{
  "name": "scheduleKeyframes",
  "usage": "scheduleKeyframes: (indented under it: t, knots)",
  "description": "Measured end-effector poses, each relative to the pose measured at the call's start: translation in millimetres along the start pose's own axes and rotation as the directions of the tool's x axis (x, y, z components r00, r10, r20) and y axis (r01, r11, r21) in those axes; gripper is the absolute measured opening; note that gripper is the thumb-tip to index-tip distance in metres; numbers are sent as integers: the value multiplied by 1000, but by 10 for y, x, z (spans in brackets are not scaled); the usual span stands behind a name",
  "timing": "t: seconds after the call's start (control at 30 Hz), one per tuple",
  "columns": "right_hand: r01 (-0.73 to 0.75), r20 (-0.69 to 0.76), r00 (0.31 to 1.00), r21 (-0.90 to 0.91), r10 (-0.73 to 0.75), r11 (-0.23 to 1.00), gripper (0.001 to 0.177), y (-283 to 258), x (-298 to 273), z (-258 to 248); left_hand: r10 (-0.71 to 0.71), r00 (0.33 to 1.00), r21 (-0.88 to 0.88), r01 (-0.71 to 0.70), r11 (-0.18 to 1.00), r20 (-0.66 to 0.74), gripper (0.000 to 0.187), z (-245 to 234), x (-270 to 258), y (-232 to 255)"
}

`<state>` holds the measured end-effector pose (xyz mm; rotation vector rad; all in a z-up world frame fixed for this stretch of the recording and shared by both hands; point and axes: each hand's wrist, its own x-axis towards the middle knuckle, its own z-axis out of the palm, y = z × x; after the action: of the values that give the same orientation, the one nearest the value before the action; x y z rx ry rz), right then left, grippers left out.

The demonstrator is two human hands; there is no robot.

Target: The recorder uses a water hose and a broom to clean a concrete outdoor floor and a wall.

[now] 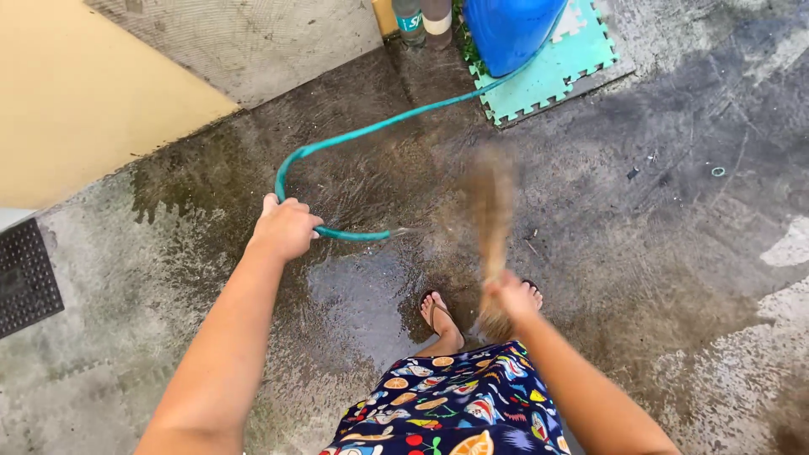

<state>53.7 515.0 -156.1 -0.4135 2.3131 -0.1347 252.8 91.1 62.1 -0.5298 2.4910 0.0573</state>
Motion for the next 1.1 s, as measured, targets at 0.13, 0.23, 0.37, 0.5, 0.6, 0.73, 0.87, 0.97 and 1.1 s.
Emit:
scheduleKeyframes:
  t: [0.13,0.23,0.37,0.5,0.6,0.73,0.87,0.97,1.1]
  knots:
    - [-311,473,865,769,-168,559,75,-776,-547,976,-55,998,59,53,997,30,19,-122,56,-120]
    - [-35,457,738,761,-497,648,65,-1355,-357,1562,-99,995,92,96,991,22,17,-90,103,-155]
    - [-211,605,748,606,-272,767,30,-1662,71,1547,-90,996,173,83,981,29,19,-13,69,-188]
    - [-322,510,858,619,-55,716,34,-394,911,1225,-55,998,200,57,978,-16,19,79,-8,-217]
    - [-423,398,905,810,149,407,32,499,913,772,-59,996,197,72,978,-68,20,170,-28,-234]
    - [-143,-47,963,746,265,650,43,396,424,780,-56,989,229,87,970,-138,20,179,50,-231]
    - [-223,179,975,806,133,548,45,-214,-63,990,-53,969,230,110,967,-239,21,149,116,-206]
    - [-229,347,917,862,-196,452,53,-865,-357,1117,-56,958,230,124,965,-282,22,101,195,-162]
    - [-232,453,828,813,-331,534,58,-1747,-235,1395,-49,937,233,136,963,-347,23,51,281,-16]
